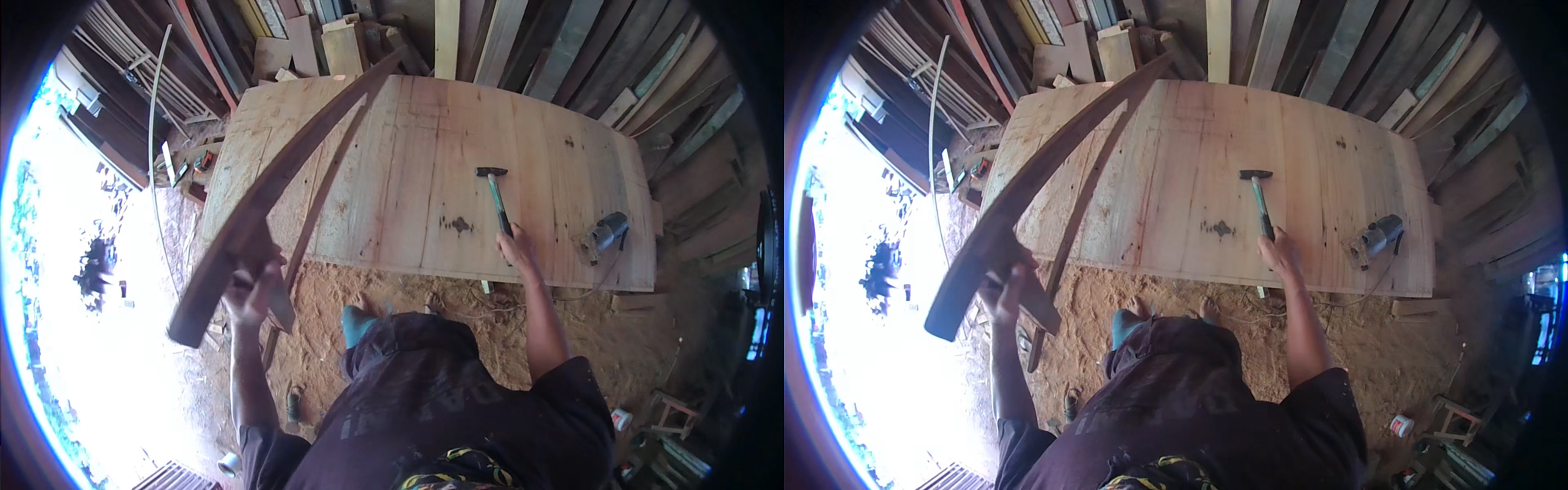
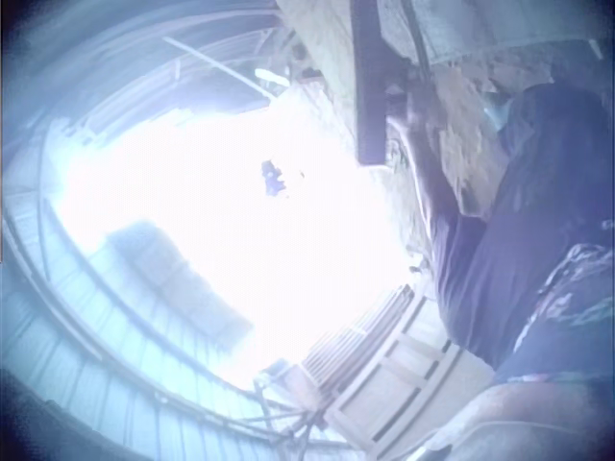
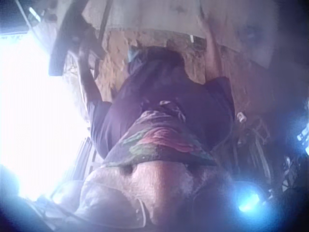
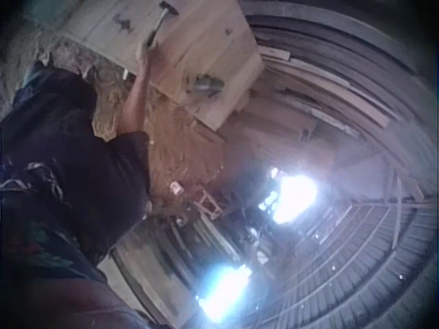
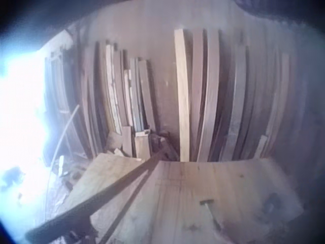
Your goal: The person assembles a wooden frame by positioning planks on a workbench, hammering nails to secure joints, and using a handheld electric router to smooth edges. The person repeatedly adjusts the frame and continues hammering and routing along the edges.
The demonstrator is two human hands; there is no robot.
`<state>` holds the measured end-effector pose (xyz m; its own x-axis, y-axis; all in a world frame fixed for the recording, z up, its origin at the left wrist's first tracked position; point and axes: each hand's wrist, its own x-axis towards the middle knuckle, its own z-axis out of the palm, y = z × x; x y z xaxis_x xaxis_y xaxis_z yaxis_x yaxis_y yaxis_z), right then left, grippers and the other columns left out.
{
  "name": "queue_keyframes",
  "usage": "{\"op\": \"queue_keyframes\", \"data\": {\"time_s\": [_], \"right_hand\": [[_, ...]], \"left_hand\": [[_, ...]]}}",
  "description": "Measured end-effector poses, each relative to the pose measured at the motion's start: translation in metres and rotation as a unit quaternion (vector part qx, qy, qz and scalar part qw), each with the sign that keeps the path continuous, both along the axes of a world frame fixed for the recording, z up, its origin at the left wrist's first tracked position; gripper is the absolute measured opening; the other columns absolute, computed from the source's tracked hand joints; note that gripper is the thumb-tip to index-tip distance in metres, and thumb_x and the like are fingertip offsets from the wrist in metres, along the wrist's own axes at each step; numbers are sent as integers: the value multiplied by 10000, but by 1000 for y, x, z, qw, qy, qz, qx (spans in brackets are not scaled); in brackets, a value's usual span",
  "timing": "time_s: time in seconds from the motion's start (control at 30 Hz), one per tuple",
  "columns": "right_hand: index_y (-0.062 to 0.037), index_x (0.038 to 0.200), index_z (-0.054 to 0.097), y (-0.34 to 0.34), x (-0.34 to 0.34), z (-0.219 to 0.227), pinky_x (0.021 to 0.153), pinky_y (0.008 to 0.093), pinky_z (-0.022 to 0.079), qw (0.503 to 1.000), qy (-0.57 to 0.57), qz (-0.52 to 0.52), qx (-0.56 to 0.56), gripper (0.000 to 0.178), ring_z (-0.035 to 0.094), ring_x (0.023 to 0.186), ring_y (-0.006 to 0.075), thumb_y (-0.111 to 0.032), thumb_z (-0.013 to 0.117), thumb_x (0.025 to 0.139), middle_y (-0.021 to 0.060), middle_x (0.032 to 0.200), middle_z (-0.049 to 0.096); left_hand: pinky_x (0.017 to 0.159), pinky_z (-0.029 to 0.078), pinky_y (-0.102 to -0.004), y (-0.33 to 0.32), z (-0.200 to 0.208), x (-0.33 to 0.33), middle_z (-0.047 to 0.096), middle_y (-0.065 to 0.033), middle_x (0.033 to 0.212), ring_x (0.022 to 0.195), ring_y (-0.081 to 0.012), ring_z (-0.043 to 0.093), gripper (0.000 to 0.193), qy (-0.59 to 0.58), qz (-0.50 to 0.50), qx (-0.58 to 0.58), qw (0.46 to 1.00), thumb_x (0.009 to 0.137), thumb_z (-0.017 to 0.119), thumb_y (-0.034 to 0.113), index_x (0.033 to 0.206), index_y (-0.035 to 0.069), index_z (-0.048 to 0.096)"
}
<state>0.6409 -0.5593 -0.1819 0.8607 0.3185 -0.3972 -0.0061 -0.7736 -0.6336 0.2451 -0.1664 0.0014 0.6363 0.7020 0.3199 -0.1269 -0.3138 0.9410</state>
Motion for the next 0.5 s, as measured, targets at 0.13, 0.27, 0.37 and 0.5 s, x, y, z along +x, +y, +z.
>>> {"op": "queue_keyframes", "data": {"time_s": [0.13,0.27,0.37,0.5], "right_hand": [[-44,986,638,-9,-1,-24,565,316,493,977,51,-33,207,189,605,587,110,-223,684,947,18,721,631],[-28,1001,623,-17,-29,5,573,317,493,962,12,-3,274,122,616,633,106,-131,681,969,23,745,642],[-30,1038,627,-18,-47,34,590,322,501,951,-13,13,308,130,618,646,111,-134,696,1001,31,771,657],[-19,1162,663,3,-54,58,639,326,523,948,-53,103,298,229,627,701,124,-206,732,1050,46,841,682]], "left_hand": [[735,651,-433,-31,16,-39,734,-196,1082,846,-291,753,634,5,-37,-57,998,1094,645,517,1395,-39,592],[723,661,-447,-65,-10,-65,702,-234,1190,845,-316,759,702,-48,90,-233,967,1135,509,595,1470,-21,524],[688,658,-428,-62,-14,-55,739,-220,1160,799,-298,772,706,-43,113,-279,953,1114,557,619,1394,-28,555],[683,648,-419,-37,-60,-60,753,-199,1127,779,-290,761,715,-40,168,-391,904,1093,582,651,1410,11,543]]}}
